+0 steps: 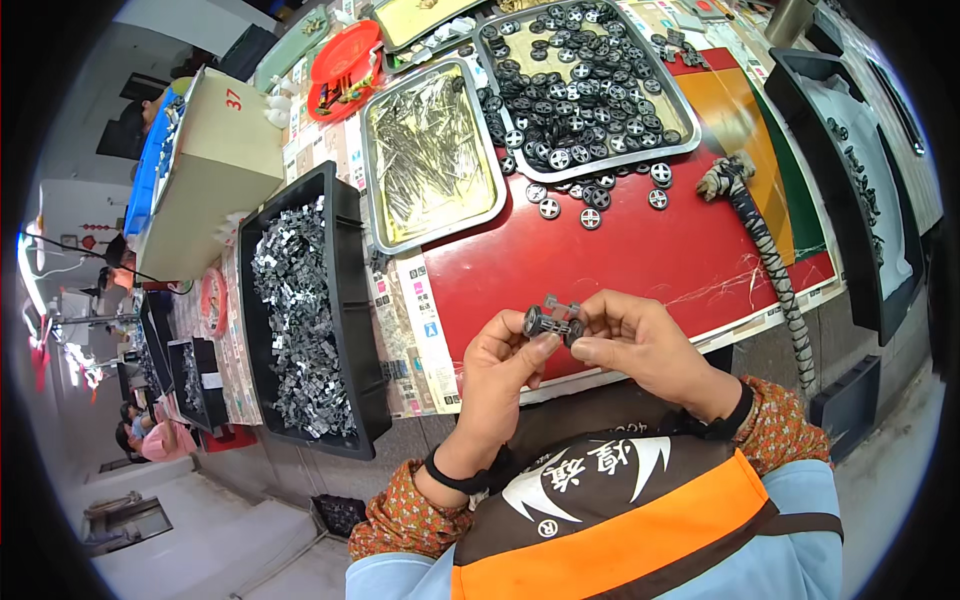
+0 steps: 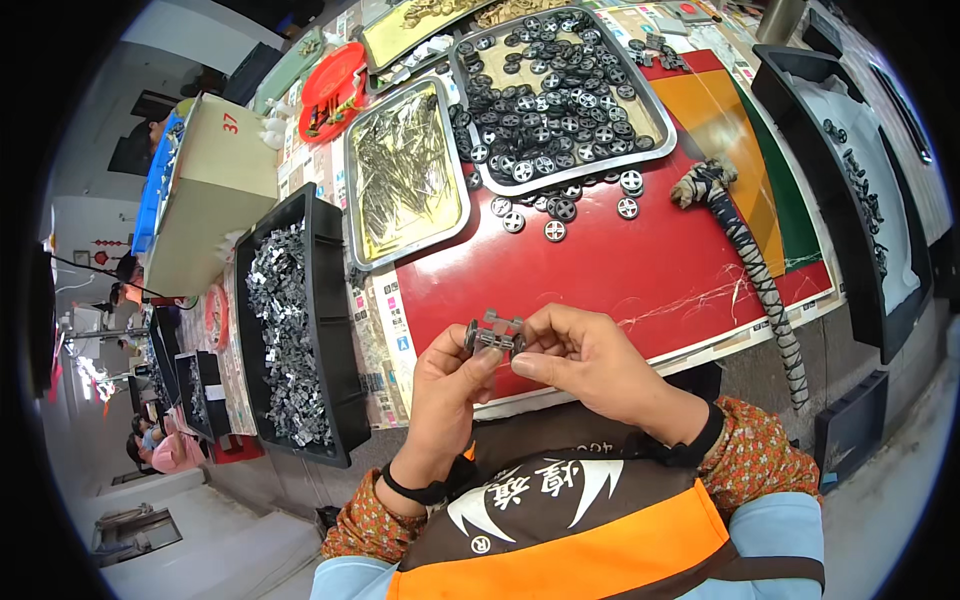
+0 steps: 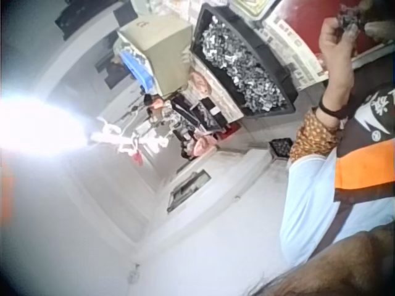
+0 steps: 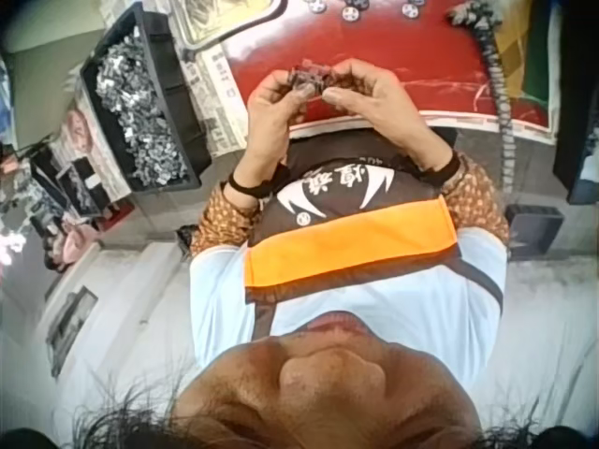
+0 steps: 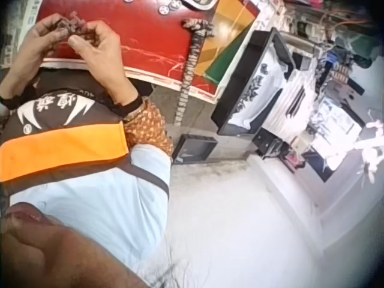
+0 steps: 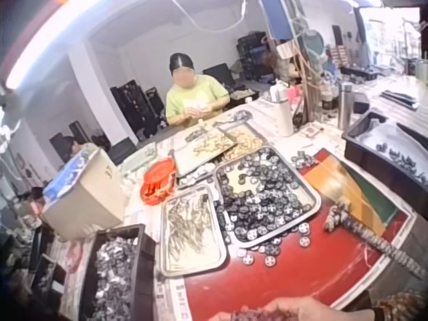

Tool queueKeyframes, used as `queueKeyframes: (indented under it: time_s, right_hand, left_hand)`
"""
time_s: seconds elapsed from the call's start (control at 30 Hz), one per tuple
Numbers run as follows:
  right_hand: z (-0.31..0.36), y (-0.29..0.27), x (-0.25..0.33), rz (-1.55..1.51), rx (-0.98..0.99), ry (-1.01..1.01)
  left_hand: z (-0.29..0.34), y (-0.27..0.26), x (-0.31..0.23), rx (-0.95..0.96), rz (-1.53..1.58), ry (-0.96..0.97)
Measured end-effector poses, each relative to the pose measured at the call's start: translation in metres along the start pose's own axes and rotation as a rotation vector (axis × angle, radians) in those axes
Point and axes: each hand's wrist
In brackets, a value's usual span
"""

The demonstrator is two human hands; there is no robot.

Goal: The person picks up a gray metal frame and a pin, inserts the pin into the frame, and adds a black wheel. They tap the assembly with a wrapped tool and place the completed unit into a bin before gathering more frames to repeat the process.

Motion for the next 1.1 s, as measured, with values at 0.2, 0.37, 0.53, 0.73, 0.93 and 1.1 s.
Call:
queueKeyframes:
  time_s: [0.2, 0.37, 0.53, 0.73, 0.93, 1.1]
  right_hand:
    - [-0.002, 0.001, -0.007, 0.008, -0.039, -0.038]
    - [-0.003, 0.002, -0.009, -0.044, -0.045, -0.086]
    - [-0.001, 0.001, -0.011, -0.015, -0.044, -0.106]
    - [0.003, -0.002, -0.013, 0.059, -0.067, -0.137]
    - [0.014, -0.017, 0.006, 0.287, -0.144, -0.209]
    - [0.077, -0.076, 0.08, 0.633, -0.618, -0.461]
  left_hand:
    - [-0.002, -0.002, 0.004, -0.005, 0.055, -0.038]
    - [-0.001, -0.001, 0.005, -0.008, 0.08, -0.017]
    - [-0.001, 0.0, 0.006, -0.009, 0.017, 0.047]
    - [-0.001, 0.003, 0.008, -0.006, -0.011, 0.071]
    - [0.001, 0.002, 0.005, 0.062, -0.034, 0.055]
    - [0.013, -0.038, -0.002, -0.041, -0.191, 0.031]
Point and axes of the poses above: each hand's wrist, its own z-axis away from the middle knuckle, its own y-axis out of the palm, x = y × z, and after that the axes turned 9 degrees about x, right-handed
